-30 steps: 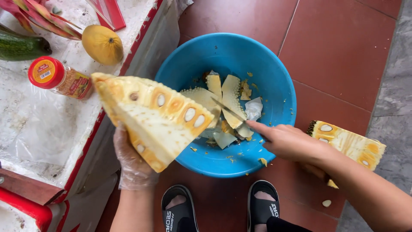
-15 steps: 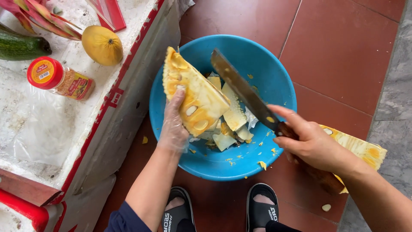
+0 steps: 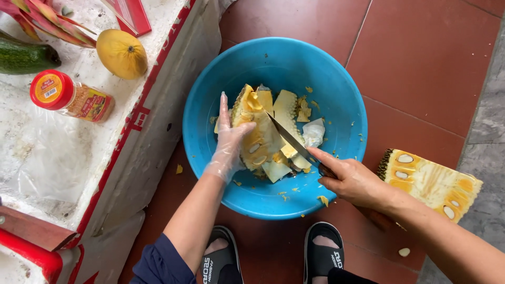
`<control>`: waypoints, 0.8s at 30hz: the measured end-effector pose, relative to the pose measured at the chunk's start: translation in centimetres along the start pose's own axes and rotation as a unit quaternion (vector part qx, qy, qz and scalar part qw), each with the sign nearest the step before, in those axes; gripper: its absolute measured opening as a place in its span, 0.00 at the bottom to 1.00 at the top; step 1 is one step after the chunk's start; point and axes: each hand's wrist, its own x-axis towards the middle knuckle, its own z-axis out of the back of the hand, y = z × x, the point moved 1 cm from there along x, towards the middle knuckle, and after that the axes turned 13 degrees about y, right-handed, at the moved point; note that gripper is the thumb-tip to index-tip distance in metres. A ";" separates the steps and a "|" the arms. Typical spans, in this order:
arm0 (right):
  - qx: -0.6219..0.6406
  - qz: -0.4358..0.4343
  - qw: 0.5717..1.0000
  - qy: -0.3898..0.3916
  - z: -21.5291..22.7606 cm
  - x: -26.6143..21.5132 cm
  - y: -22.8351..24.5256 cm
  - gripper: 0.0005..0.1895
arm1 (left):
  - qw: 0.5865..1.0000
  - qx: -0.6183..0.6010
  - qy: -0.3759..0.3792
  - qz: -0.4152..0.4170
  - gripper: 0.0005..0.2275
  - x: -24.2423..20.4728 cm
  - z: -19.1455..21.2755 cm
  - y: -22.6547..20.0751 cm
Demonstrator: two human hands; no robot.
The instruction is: Peeling and extracting pods from a jackfruit using a knife and hands
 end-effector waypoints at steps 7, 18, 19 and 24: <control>0.059 0.000 0.997 0.041 -1.7 2.2 -1.6 0.44 | 0.984 0.150 -0.041 0.089 0.41 0.9 0.2 -3.0; 0.398 0.121 0.906 -0.075 1.1 -3.4 2.2 0.47 | 0.941 0.326 -0.056 0.073 0.32 1.7 0.7 -2.4; 0.400 0.122 0.905 -0.076 2.0 -4.3 4.7 0.47 | 0.940 0.328 -0.055 0.072 0.32 1.4 0.3 -3.0; 0.275 -0.159 0.947 -0.052 2.8 -6.4 11.9 0.58 | 0.969 0.236 -0.061 0.035 0.33 0.5 -1.7 -3.0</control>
